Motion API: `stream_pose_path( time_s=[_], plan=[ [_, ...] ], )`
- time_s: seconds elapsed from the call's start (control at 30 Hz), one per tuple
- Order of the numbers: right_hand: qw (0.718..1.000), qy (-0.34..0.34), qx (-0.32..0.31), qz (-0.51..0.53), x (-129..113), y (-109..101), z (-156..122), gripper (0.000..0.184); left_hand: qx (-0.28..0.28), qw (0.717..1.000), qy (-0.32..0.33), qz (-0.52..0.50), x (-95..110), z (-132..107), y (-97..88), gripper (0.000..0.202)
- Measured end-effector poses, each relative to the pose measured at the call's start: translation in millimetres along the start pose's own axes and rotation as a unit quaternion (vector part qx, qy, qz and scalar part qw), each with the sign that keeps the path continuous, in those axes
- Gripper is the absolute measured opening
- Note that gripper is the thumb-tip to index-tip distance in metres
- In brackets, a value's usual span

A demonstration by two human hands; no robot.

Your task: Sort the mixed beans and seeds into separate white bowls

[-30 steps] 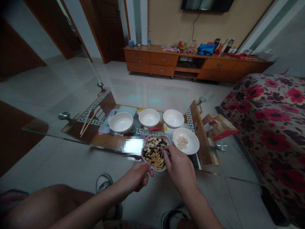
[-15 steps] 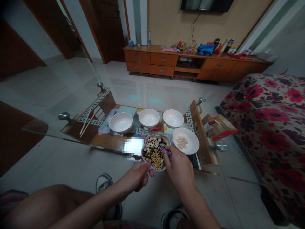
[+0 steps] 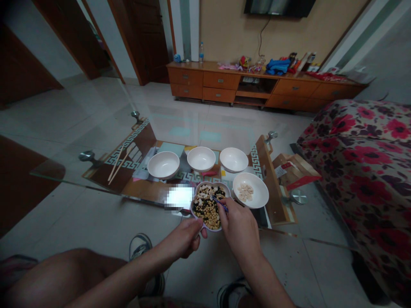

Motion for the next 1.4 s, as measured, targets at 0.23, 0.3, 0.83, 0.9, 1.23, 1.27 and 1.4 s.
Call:
stream_pose_path(
  time_s=[0.23,0.3,0.83,0.9,1.23,1.27,1.4],
  plan=[
    [0.999,-0.038,0.019,-0.018,-12,-16,-1,0.03,0.002,1.0,0.0,0.006,6,-7,-0.1,0.056],
    [0.998,-0.047,0.029,-0.03,-17,-24,-3,0.032,0.004,1.0,0.003,0.008,10,-14,0.7,0.056],
    [0.987,0.065,0.119,-0.087,14,-134,-40,0.033,0.011,1.0,0.004,0.014,6,-74,17.0,0.046],
    [0.984,0.089,0.104,-0.113,20,-137,-44,0.032,0.012,1.0,0.002,0.013,6,-81,17.5,0.047],
    [0.995,0.044,0.042,-0.075,-3,-113,-54,0.027,0.024,0.999,0.023,0.012,14,-97,23.2,0.052],
    [0.996,0.042,0.027,-0.073,-6,-108,-55,0.026,0.027,0.999,0.024,0.013,13,-97,23.1,0.053],
    [0.996,0.042,-0.024,-0.072,-15,-93,-59,0.024,0.036,0.999,0.016,0.008,7,-92,21.4,0.055]
  ],
)
Point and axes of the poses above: each hand's wrist, its own z-axis towards the middle knuckle, its own y-axis out of the palm, x = y × z, the point moved 9 cm from there along z, towards the middle knuckle, and after that the axes turned 5 degrees about x, right-handed, at the moved point
